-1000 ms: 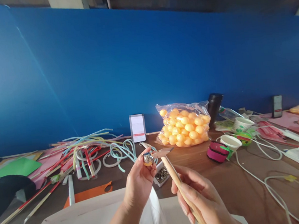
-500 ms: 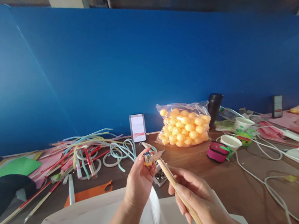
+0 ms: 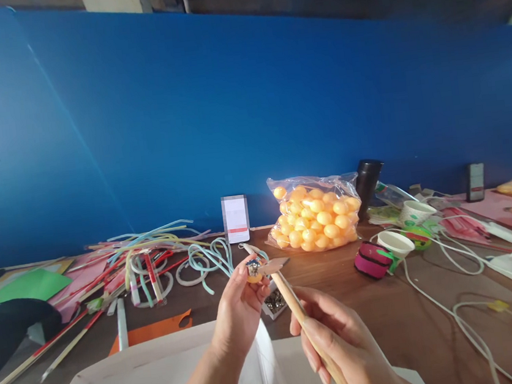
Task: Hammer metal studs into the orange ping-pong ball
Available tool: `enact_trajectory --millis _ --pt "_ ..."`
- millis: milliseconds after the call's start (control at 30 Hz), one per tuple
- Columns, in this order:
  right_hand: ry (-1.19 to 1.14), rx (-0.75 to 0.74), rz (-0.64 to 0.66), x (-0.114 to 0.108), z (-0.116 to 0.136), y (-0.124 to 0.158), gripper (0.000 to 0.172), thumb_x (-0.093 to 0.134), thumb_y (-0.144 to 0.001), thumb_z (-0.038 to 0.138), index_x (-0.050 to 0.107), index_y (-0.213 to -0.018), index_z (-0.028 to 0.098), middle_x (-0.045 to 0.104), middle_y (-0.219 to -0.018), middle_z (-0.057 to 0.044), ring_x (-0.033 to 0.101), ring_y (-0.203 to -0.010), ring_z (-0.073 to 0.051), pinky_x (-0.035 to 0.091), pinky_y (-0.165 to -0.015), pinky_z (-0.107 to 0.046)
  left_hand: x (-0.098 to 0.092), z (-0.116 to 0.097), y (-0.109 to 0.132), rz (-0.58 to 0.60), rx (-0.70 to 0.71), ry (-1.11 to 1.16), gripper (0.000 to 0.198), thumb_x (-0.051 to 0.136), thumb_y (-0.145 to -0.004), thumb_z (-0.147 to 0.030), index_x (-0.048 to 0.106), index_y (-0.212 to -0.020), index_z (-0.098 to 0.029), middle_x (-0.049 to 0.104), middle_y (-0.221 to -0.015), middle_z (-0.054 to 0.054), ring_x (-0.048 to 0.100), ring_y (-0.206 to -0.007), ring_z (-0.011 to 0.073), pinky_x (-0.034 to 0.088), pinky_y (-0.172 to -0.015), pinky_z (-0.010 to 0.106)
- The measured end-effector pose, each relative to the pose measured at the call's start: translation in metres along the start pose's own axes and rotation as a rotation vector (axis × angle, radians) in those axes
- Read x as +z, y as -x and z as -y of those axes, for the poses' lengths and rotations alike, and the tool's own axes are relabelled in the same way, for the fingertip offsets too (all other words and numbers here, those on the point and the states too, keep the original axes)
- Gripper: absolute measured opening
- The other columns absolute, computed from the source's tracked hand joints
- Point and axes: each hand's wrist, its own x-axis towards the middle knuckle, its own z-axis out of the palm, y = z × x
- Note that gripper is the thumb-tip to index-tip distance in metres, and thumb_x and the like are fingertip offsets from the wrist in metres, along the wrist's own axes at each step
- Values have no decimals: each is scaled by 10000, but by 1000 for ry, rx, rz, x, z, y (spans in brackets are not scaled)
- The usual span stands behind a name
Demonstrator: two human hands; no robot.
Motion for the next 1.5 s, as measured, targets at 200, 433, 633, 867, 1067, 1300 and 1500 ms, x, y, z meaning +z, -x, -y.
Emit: enact_trajectory --millis 200,433,633,867,1067,1300,1500 --pt "0 3 16 -2 -1 -2 401 594 -892 429 583 -1244 238 583 -825 -37 472 -450 -61 392 -350 -163 0 1 -1 -41 11 -34 309 650 -808 -287 644 -1083 -147 662 -893 64 612 -737 126 518 -658 234" --pt "13 4 16 -2 1 -2 410 584 -902 419 573 -1265 230 573 -824 -33 467 -456 -57 384 -354 -160 -3 3 -1 -29 26 -90 303 640 -820 -311 646 -1068 -137 656 -870 60 602 -723 119 506 -652 229" --pt "29 29 25 -2 1 -4 426 601 -886 431 576 -1261 230 575 -826 -33 479 -454 -68 400 -352 -175 -2 5 -3 -68 35 -127 324 690 -778 -322 654 -1040 -135 665 -844 59 611 -704 122 517 -646 235" --pt "135 -37 -217 -21 -3 -18 424 597 -871 431 570 -1222 195 606 -822 -31 487 -445 -89 390 -340 -190 -4 4 -4 -236 100 -232 344 712 -747 -375 647 -991 -142 643 -790 33 617 -654 116 520 -601 225" --pt "947 17 -305 -51 -24 -34 372 492 -885 255 551 -1251 219 673 -1101 -88 645 -983 -253 510 -796 -327 -4 4 -3 -314 128 -293 417 747 -697 -410 636 -1010 -157 630 -793 22 610 -642 108 513 -583 218" --pt "1265 189 -264 -56 -28 -35 470 471 -847 151 503 -1316 173 634 -1127 -174 642 -1004 -331 472 -791 -404 0 3 -3 -326 138 -324 429 750 -689 -417 642 -1013 -158 612 -764 7 607 -638 105 503 -572 212" --pt "1344 123 -276 -44 -7 -30 225 532 -856 199 690 -1013 167 648 -967 -158 600 -985 -361 458 -791 -445 -1 4 -2 -332 149 -329 442 766 -659 -423 648 -996 -162 612 -746 2 600 -622 108 497 -559 220"
